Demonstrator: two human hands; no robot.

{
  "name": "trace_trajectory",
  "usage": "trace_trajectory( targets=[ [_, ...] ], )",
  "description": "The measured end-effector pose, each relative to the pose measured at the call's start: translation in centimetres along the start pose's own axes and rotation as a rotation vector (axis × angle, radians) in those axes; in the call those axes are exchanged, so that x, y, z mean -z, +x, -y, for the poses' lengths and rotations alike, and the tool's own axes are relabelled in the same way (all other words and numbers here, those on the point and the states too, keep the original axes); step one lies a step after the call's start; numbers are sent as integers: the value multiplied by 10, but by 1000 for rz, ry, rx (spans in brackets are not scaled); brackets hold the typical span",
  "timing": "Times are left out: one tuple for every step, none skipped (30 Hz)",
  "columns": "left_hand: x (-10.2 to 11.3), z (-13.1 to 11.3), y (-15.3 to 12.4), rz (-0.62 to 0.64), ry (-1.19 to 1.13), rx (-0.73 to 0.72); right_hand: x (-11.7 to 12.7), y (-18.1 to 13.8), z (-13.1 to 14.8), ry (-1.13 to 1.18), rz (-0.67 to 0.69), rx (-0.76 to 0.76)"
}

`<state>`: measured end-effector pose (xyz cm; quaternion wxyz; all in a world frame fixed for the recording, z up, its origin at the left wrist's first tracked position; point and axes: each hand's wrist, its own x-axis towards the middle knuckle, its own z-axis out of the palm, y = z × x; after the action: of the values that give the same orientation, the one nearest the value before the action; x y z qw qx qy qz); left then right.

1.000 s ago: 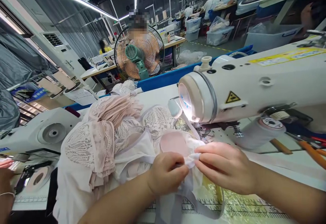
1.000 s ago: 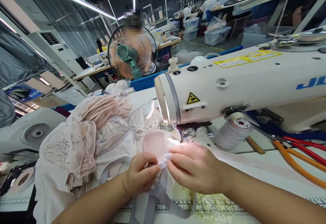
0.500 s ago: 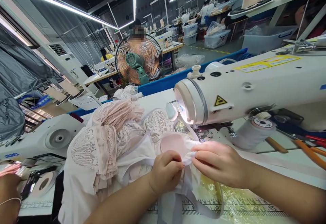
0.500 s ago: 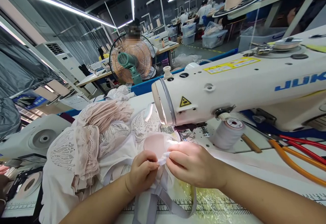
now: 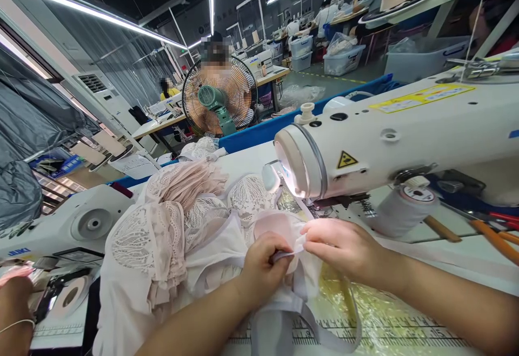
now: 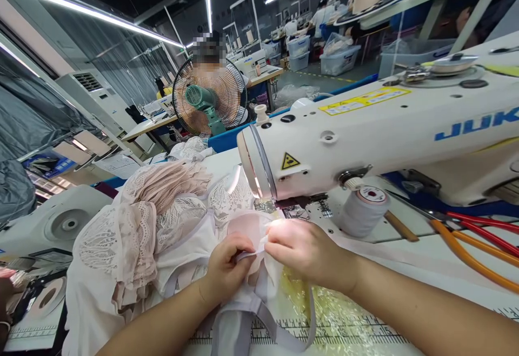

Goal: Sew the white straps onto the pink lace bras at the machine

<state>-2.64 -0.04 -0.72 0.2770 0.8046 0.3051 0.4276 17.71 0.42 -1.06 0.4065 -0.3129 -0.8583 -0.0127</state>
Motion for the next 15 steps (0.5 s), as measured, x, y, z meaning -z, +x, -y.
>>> trace_trajectory(
  targets=[
    [0, -1, 2, 17, -55, 112, -1, 1, -2, 1, 3, 46],
    [-1, -1, 3, 31, -121, 218, -1, 2, -3, 2, 9, 88],
    [-1, -2, 4, 46, -196, 320, -2, 2, -4, 3, 19, 115],
    [-2, -2, 5, 57, -276, 414, -2, 3, -5, 2, 31, 116],
    [-3, -2, 6, 61, -359, 496, -3, 3, -5, 1, 42, 104],
    [-4, -2, 6, 58, -438, 569, -3, 3, -5, 0, 48, 87],
    [-5, -2, 7, 49, -509, 631, -3, 3, -4, 1, 48, 75],
    [-5, -2, 7, 35, -567, 681, -4, 3, -4, 4, 44, 70],
    [-6, -2, 7, 20, -611, 721, -5, 3, -3, 10, 41, 69],
    [-6, -2, 8, 5, -642, 750, -5, 2, -3, 18, 37, 68],
    [-6, -2, 8, -7, -660, 769, -6, 2, -3, 26, 36, 67],
    [-7, -2, 8, -17, -672, 780, -7, 2, -2, 33, 36, 67],
    [-6, -2, 9, -26, -679, 786, -7, 2, -2, 38, 36, 64],
    [-6, -3, 9, -30, -685, 788, -8, 1, -2, 41, 38, 59],
    [-6, -3, 9, -32, -691, 789, -8, 1, -2, 46, 47, 53]
  ],
)
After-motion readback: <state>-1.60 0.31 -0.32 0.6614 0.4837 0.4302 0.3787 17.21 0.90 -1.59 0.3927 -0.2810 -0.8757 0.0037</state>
